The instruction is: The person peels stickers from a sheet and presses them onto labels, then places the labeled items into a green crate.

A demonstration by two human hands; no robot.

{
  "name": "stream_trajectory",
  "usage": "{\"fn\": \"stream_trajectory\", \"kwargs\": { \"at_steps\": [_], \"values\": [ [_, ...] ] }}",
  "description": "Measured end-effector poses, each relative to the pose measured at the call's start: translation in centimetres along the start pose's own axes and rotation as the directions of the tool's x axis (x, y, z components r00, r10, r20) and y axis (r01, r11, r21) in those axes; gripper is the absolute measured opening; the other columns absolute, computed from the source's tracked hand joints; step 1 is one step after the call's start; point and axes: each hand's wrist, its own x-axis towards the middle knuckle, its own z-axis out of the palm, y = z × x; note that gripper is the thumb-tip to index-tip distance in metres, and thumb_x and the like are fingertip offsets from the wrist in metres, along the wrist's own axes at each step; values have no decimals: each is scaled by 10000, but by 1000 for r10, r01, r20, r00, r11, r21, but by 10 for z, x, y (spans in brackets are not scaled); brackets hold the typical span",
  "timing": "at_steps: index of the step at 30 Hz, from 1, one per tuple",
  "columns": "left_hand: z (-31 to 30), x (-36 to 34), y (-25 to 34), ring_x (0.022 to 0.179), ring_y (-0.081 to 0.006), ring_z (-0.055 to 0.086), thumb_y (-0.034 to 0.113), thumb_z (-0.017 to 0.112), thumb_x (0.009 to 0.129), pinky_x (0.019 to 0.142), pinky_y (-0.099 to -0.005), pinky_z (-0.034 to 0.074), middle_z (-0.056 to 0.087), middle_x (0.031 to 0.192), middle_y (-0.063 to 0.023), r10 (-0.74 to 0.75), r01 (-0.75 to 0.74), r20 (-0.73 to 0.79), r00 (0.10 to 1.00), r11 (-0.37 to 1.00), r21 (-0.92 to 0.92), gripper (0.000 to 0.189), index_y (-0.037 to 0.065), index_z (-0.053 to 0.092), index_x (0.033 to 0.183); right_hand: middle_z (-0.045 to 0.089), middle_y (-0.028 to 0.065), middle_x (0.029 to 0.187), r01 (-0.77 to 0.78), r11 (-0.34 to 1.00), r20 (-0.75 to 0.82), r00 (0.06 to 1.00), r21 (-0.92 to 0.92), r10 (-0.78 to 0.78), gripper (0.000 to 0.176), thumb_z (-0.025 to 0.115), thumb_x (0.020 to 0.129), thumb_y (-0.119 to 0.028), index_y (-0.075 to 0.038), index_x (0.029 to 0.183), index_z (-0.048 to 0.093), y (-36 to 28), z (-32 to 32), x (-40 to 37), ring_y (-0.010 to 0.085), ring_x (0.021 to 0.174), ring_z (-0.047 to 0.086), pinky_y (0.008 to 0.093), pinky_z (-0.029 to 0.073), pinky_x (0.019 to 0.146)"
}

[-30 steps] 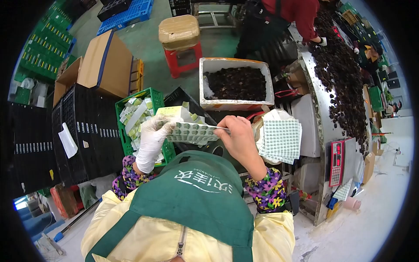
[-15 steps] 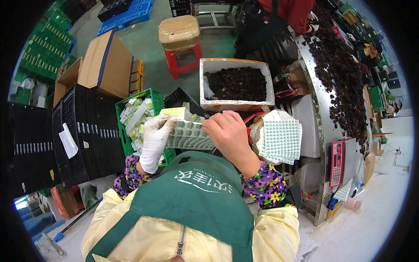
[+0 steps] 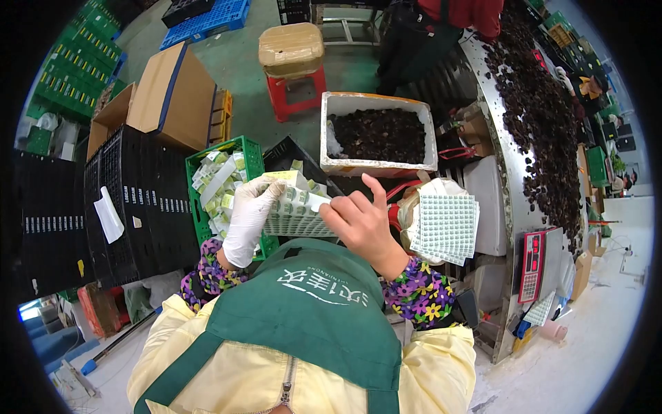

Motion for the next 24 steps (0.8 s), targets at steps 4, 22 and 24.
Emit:
{"fn": "stream_trajectory", "kwargs": {
  "at_steps": [4, 22, 24],
  "values": [
    [-3, 0, -2, 763, -59, 591, 162, 664, 901, 683, -215, 474, 690, 830, -12, 38, -41, 76, 996, 999, 28, 188, 8, 713, 998, 565, -31, 778, -210, 904, -63, 966, 373, 251, 90, 656, 813, -48, -105, 853, 600, 3, -7, 14, 119, 665, 528, 373, 421, 923],
    [5, -33, -1, 834, -225, 690, 168, 727, 820, 774, -325, 523, 718, 890, -101, 137, -241, 398, 907, 944, 224, 161, 57, 738, 936, 525, -68, 765, -561, -217, 559, 561, 799, 611, 94, 616, 914, -127, -51, 877, 574, 20, 1, 69, -6, 671, 452, 181, 374, 579],
    [2, -26, -1, 884, -267, 679, 162, 745, 787, 793, -354, 513, 714, 925, -103, 481, -606, 382, 789, 713, 353, 159, 82, 745, 924, 515, -74, 747, -641, -25, 521, 601, 767, 606, 106, 615, 908, -110, -40, 839, 577, 8, 2, 51, -11, 675, 432, 169, 345, 582]
  ]
}}
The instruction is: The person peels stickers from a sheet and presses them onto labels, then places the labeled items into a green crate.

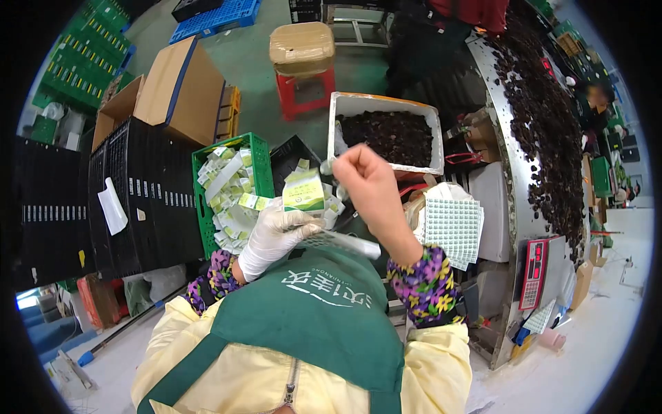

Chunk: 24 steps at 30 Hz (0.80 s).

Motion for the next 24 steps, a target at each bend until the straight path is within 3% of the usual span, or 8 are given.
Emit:
{"fn": "stream_trajectory", "kwargs": {
  "at_steps": [5, 10, 12, 14, 16, 20, 22, 24],
  "values": [
    [-3, 2, 3, 912, -258, 681, 82, 733, 790, 814, -341, 509, 713, 975, -112, -121, 121, 4, 993, 991, -60, 170, 43, 739, 955, 522, -80, 700, -69, 993, 24, 997, -98, 71, 120, 630, 900, -109, -15, 838, 592, 16, 11, -28, -8, 618, 414, 179, 339, 543],
    [5, 1, -1, 902, -257, 683, 80, 753, 768, 807, -346, 512, 714, 957, -112, -86, 83, -20, 996, 992, -94, 190, 42, 735, 953, 562, -72, 716, -50, 981, 28, 998, -189, 56, 121, 628, 912, -114, -16, 849, 597, 19, 17, -30, -7, 618, 466, 179, 364, 541],
    [5, 1, 0, 900, -261, 683, 82, 762, 757, 805, -348, 512, 714, 951, -112, -37, 34, -44, 998, 997, -69, 199, 44, 734, 949, 543, -60, 665, -4, 718, -5, 1000, -697, 1, 236, 645, 908, -238, -8, 879, 600, 5, 12, -30, 41, 602, 481, 262, 390, 527],
    [1, 4, 3, 900, -279, 679, 96, 777, 740, 797, -349, 513, 711, 941, -110, 74, -73, -68, 995, 997, 22, 195, 54, 731, 925, 568, -59, 714, -50, 700, -24, 999, -712, 47, 277, 616, 929, -286, -11, 894, 606, 8, 2, -22, 61, 652, 515, 289, 420, 563],
    [2, 4, 1, 893, -289, 668, 147, 783, 734, 789, -372, 509, 708, 930, -99, 76, -76, -60, 995, 997, 2, 185, 87, 738, 903, 587, -55, 778, -232, 962, 173, 951, -144, 255, 243, 601, 942, -257, -17, 902, 609, 12, -3, -16, 49, 718, 526, 256, 433, 610],
    [7, 4, 4, 859, -287, 664, 208, 778, 741, 761, -384, 507, 703, 889, -87, 141, -141, 39, 989, 990, -14, 164, 126, 746, 880, 572, -51, 787, -159, 985, 267, 948, -73, 172, 127, 591, 942, -164, -45, 898, 599, 11, 3, -8, 21, 692, 456, 179, 385, 650],
    [9, -5, 1, 822, -280, 674, 195, 759, 769, 744, -375, 513, 703, 869, -102, 66, -73, 149, 987, 997, 38, 148, 118, 747, 895, 553, -57, 766, -130, 989, 135, 984, 66, 120, 111, 596, 936, -149, -58, 871, 587, 2, 0, 6, 18, 685, 469, 178, 380, 626],
    [20, -14, -7, 786, -272, 684, 160, 737, 793, 719, -354, 521, 704, 847, -115, -49, 67, 180, 983, 993, -97, 135, 91, 743, 909, 540, -69, 758, -107, 984, 21, 994, 139, 105, 99, 581, 945, -151, -60, 913, 603, 6, -5, 17, 19, 677, 469, 179, 379, 616]
  ]
}}
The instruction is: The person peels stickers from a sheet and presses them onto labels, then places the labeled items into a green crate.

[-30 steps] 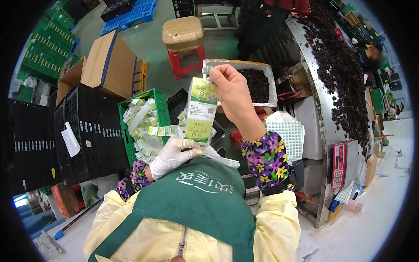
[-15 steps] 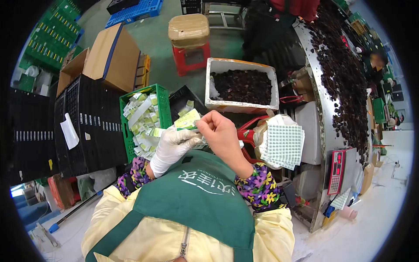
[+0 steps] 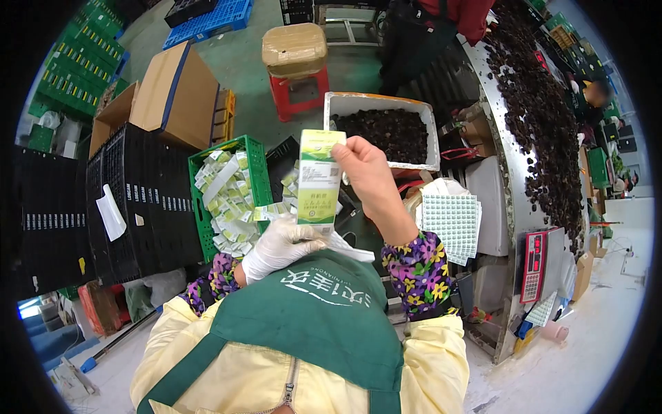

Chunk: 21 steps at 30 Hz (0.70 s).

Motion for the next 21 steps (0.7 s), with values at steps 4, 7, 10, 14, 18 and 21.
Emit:
{"fn": "stream_trajectory", "kwargs": {
  "at_steps": [4, 7, 10, 14, 18, 21],
  "values": [
    [0, -2, 3, 776, -262, 693, 137, 723, 806, 696, -326, 524, 708, 838, -120, -166, 149, -55, 985, 963, -224, 132, 57, 736, 911, 542, -62, 786, -41, 986, -188, 982, -163, 10, 115, 556, 954, -128, -34, 1005, 600, 3, 0, -17, 18, 701, 480, 171, 390, 638],
    [-12, 9, 9, 782, -273, 688, 149, 736, 789, 711, -342, 518, 709, 831, -111, -68, 53, -152, 986, 994, -101, 131, 69, 739, 893, 525, -44, 800, 181, 941, -67, 976, -288, -208, 194, 570, 925, -57, 20, 1103, 564, 19, 2, -37, 5, 695, 441, 168, 365, 606],
    [-11, 11, 4, 790, -274, 672, 182, 754, 763, 742, -371, 478, 708, 809, -82, 38, -27, -208, 977, 998, 58, 112, 110, 745, 848, 540, -34, 810, 182, 948, -44, 979, -263, -201, 202, 569, 919, -29, 6, 1117, 565, 22, 18, -49, -2, 718, 448, 156, 372, 620],
    [-12, 15, 6, 787, -266, 653, 211, 762, 748, 731, -387, 450, 707, 844, -68, 107, -81, -194, 975, 988, 135, 122, 140, 738, 844, 617, 24, 813, 346, 686, -10, 889, -640, -458, 177, 647, 830, -30, -54, 1004, 628, 30, 22, -46, 143, 685, 572, 276, 443, 703],
    [-14, 14, 7, 811, -276, 647, 220, 772, 726, 729, -395, 455, 702, 915, -66, 216, -159, -144, 966, 931, 329, 189, 151, 726, 896, 627, 14, 811, 444, 343, 247, 837, -828, -489, 201, 706, 783, -152, -95, 965, 643, 27, 16, -40, 212, 741, 608, 337, 428, 773],
    [-14, 11, 7, 847, -284, 647, 220, 775, 714, 759, -403, 466, 694, 921, -59, 294, -195, -151, 944, 864, 465, 210, 153, 722, 906, 631, 32, 820, 358, 300, 185, 858, -885, -479, 190, 709, 783, -205, -114, 941, 653, 21, 11, -36, 216, 748, 617, 351, 440, 729]
  ]
}}
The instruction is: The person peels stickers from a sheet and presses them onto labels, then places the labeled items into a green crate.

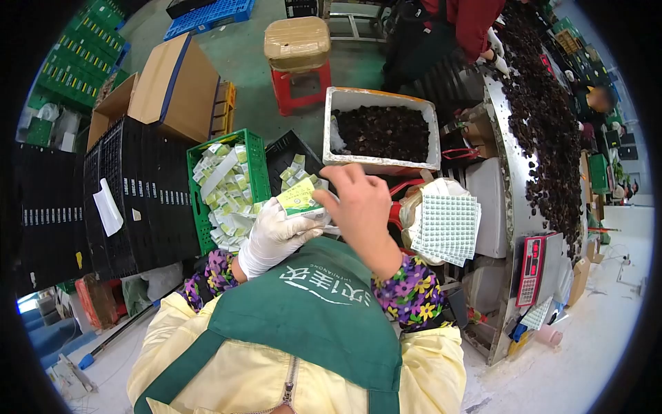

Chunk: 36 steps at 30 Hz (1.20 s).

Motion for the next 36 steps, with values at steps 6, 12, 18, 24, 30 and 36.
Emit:
{"fn": "stream_trajectory", "kwargs": {
  "at_steps": [6, 12, 18, 24, 30, 36],
  "values": [
    [-9, 8, 0, 919, -297, 635, 224, 775, 715, 808, -424, 476, 682, 945, -66, 55, -54, 7, 998, 997, -64, 236, 147, 725, 932, 580, -49, 830, -596, 581, 620, 762, 555, 188, 202, 594, 954, -197, -8, 886, 619, 13, -7, 10, 25, 772, 483, 207, 411, 659],
    [8, -10, 2, 877, -295, 661, 191, 751, 770, 771, -391, 507, 693, 926, -105, -172, 286, 303, 937, 876, -389, 148, 101, 734, 885, 568, -45, 793, -538, 288, 454, 835, 792, 310, 127, 588, 950, -158, -52, 881, 600, 14, -11, 36, 35, 701, 491, 182, 414, 664],
    [5, -8, 3, 816, -229, 700, 148, 723, 815, 767, -314, 535, 719, 873, -117, -343, 444, 284, 895, 735, -512, 157, 32, 732, 919, 569, 45, 960, -327, 766, 64, 934, 553, 352, 185, 572, 915, -66, -4, 1088, 589, 16, -10, 14, 96, 788, 543, 238, 456, 756],
    [-3, 1, 0, 743, -255, 692, 154, 742, 793, 685, -333, 524, 708, 808, -119, -310, 373, 210, 927, 806, -459, 145, 50, 736, 895, 555, 99, 952, -120, 766, 72, 993, 631, 96, 239, 591, 827, 64, 15, 1060, 566, -6, 1, -15, 178, 823, 587, 286, 478, 755],
    [-4, 2, 6, 805, -298, 675, 146, 772, 748, 730, -366, 518, 697, 834, -117, -321, 395, 234, 918, 798, -456, 150, 50, 727, 853, 566, 115, 933, -60, 867, 53, 998, 495, 39, 218, 598, 808, 62, 13, 1019, 572, -15, 1, -17, 210, 822, 599, 303, 487, 730],
    [-6, 3, 3, 906, -280, 667, 91, 782, 721, 804, -374, 507, 707, 916, -103, -17, 24, 29, 999, 958, -285, 154, 64, 724, 860, 582, 68, 984, -374, 718, 263, 927, 587, 268, 215, 559, 863, -3, 5, 1077, 561, 9, 14, -13, 168, 900, 581, 275, 475, 803]
  ]
}}
